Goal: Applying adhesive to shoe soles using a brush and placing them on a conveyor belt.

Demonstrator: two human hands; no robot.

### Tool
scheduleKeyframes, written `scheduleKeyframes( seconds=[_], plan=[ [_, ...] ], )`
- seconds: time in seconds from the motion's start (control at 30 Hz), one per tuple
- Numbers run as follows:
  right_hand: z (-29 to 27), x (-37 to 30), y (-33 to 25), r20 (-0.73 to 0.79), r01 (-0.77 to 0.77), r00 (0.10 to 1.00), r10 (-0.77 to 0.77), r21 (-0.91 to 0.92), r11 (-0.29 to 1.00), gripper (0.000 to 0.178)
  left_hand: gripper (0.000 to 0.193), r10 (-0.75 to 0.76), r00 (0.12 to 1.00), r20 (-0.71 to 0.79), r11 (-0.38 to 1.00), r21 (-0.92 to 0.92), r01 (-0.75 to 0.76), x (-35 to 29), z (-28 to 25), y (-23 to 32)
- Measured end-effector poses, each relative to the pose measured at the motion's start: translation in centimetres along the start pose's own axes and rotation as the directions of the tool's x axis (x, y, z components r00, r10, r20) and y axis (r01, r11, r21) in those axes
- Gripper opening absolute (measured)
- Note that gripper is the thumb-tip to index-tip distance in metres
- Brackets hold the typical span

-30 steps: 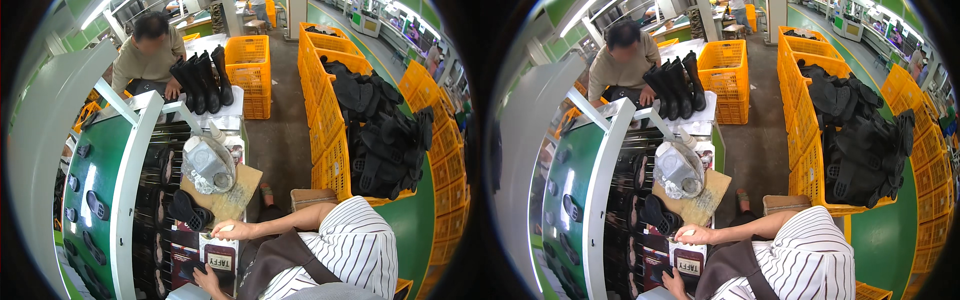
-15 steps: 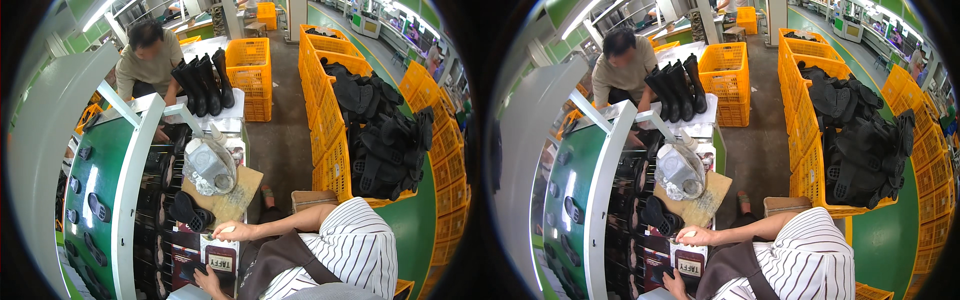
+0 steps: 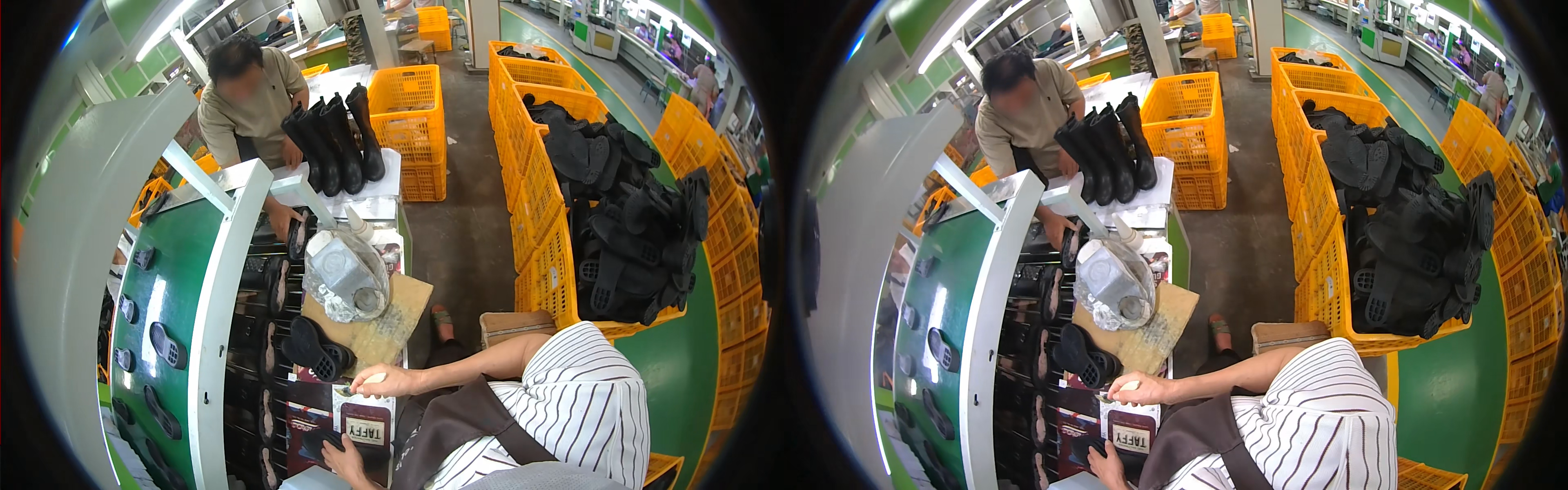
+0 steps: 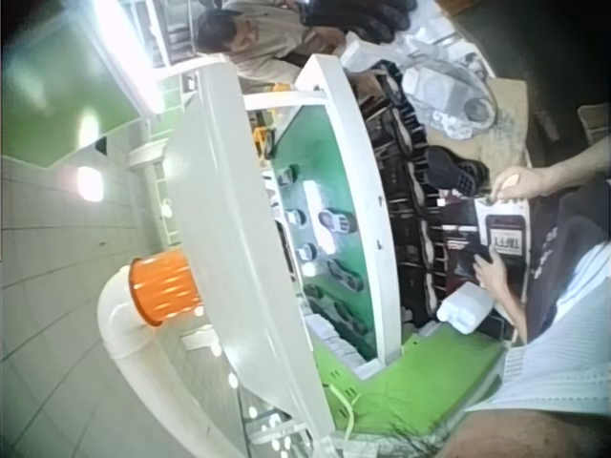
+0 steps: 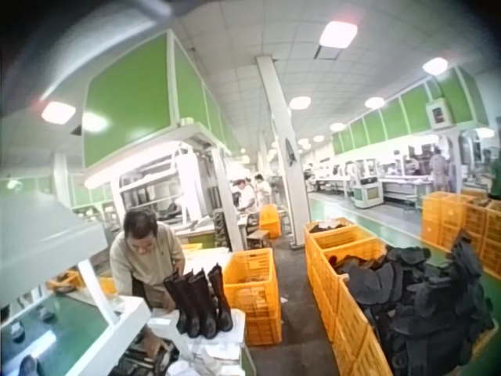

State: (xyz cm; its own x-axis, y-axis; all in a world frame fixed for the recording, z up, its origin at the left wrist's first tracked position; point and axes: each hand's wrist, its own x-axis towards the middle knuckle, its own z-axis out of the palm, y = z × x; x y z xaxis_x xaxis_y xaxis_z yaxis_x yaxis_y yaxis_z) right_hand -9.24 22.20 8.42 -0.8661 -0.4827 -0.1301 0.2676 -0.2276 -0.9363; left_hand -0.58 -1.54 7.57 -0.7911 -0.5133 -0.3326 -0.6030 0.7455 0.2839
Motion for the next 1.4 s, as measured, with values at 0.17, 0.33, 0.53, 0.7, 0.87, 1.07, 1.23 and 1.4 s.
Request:
scheduleKeyframes(
  seconds=[0.17,0.33,0.53,0.7,0.87,1.07,1.23,1.4],
  plan=[
    [0.0,-0.2,-0.7,0.044,-0.042,0.998,0.043,-0.022,0.999,0.025,0.073,-0.010,1.000,0.008,1.000,-0.004,0.010,-0.3,-0.3,0.2],
    [0.1,-0.2,-0.4,0.021,0.017,1.000,-0.017,0.019,1.000,0.024,0.077,0.023,1.000,0.017,1.000,-0.017,-0.023,-0.2,-0.3,0.4],
    [0.5,0.3,-1.4,0.088,0.090,0.992,-0.092,0.026,0.996,0.024,0.075,0.320,0.920,-0.225,0.943,0.169,-0.287,0.2,-4.7,-0.4],
    [-0.3,0.4,-2.8,-0.038,0.234,0.972,-0.234,0.006,0.972,0.022,0.045,0.532,0.445,-0.720,0.803,0.263,-0.535,3.3,-14.5,3.7],
    [-0.3,-0.7,-5.3,-0.013,0.307,0.951,-0.309,-0.083,0.948,0.021,0.038,0.554,0.253,-0.793,0.777,0.382,-0.501,8.0,-21.0,6.4],
    [-0.6,-0.9,-5.4,0.009,0.333,0.942,-0.336,-0.159,0.929,0.022,0.042,0.532,0.205,-0.822,0.819,0.438,-0.370,16.8,-22.1,4.1],
    [-1.0,-0.5,-5.3,-0.018,0.202,0.979,-0.205,-0.116,0.972,0.022,0.037,0.446,0.268,-0.854,0.892,0.398,-0.215,18.7,-20.5,4.1],
    [-0.5,0.5,-4.7,0.004,0.258,0.965,-0.263,-0.193,0.947,0.022,0.028,0.461,0.207,-0.863,0.885,0.432,-0.173,19.2,-19.7,4.3]
  ],
)
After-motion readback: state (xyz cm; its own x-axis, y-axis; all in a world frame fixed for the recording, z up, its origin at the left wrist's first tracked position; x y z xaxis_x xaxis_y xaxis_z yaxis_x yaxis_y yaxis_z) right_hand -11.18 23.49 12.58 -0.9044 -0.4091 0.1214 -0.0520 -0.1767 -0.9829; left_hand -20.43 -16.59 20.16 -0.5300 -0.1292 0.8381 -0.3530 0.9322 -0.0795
